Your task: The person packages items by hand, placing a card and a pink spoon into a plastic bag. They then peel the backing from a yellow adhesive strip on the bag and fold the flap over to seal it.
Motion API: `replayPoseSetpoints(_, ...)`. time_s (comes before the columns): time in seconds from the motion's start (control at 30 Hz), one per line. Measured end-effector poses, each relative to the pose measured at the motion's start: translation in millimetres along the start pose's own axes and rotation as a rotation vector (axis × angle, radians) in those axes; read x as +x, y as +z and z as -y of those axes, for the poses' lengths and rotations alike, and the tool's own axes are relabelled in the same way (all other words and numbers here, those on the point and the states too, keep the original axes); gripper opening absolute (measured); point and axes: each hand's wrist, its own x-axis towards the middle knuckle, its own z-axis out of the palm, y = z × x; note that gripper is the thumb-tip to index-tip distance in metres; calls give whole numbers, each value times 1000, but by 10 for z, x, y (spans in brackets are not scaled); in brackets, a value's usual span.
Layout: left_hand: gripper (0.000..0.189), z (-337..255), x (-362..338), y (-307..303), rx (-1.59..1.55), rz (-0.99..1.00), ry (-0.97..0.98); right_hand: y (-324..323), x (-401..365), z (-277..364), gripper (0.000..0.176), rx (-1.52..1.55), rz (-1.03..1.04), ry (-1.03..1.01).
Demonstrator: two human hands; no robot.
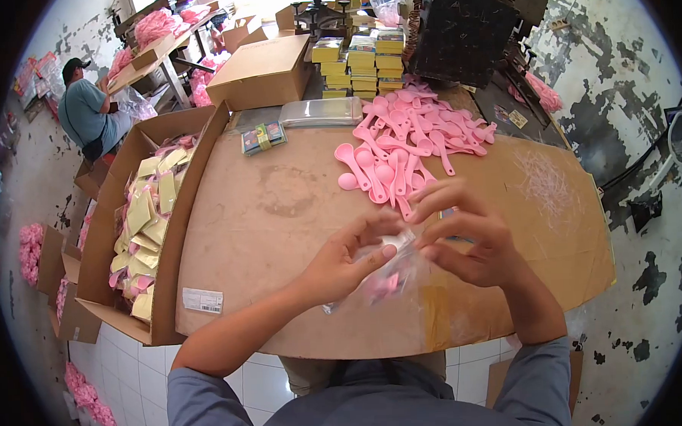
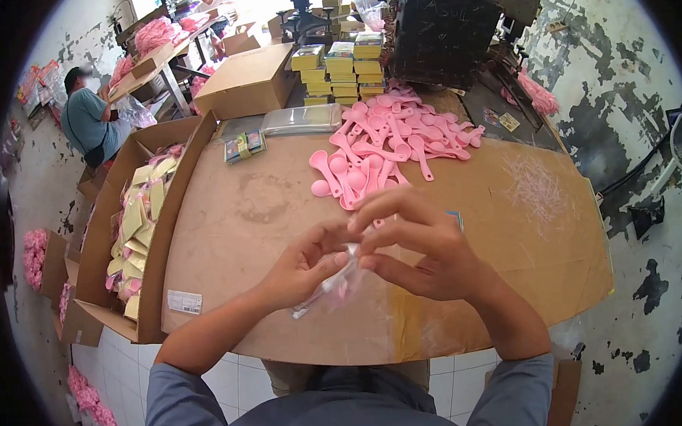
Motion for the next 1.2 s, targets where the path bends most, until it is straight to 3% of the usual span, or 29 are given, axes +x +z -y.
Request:
replayPoseSetpoints(0.03, 39, 27, 7, -1, 95, -25, 121, -62, 55, 100, 13, -68, -39, -20)
replayPoseSetpoints(0.13, 43, -37, -30, -53, 290, 50, 340, -128, 113, 262, 12, -348, 174, 58)
replayPoseSetpoints(0.27, 41, -238, -78, 38, 332, 71, 477, -39, 112, 190, 14, -177, 9, 192)
replayPoseSetpoints(0.43, 41, -158, -66, 48, 377, -54, 294, 105, 53, 200, 16, -75, -113, 361)
replayPoseSetpoints(0.53, 42, -147, -83, 45, 329, -108, 219, 182, 78, 115, 19, -555, -184, -2)
replayPoseSetpoints(0.73, 48, -112, -129, 78, 513, -141, 205, 412, 31, 69, 30, -749, -50, -102)
replayPoseSetpoints(0.83, 51, -98, -126, 93, 629, -128, 223, 431, 9, 14, 25, -853, 33, -149)
replayPoseSetpoints(0.93, 52, -115, -113, 121, 659, -91, 206, 377, 59, -39, 15, -824, 44, -37)
replayPoseSetpoints(1.03, 50, -123, -102, 88, 565, -58, 209, 80, 48, -204, 7, -503, -166, 140)
replayPoseSetpoints(1.1, 49, -120, -91, 64, 424, -66, 172, -336, -132, -201, 10, 300, -53, 713)
replayPoseSetpoints(1.17, 49, -128, -69, 37, 242, -91, 71, -911, -493, -331, 14, 850, 154, 677)
replayPoseSetpoints(1.2, 49, -137, -52, 14, 191, -86, 53, -1133, -737, -457, 14, 1019, 79, 591)
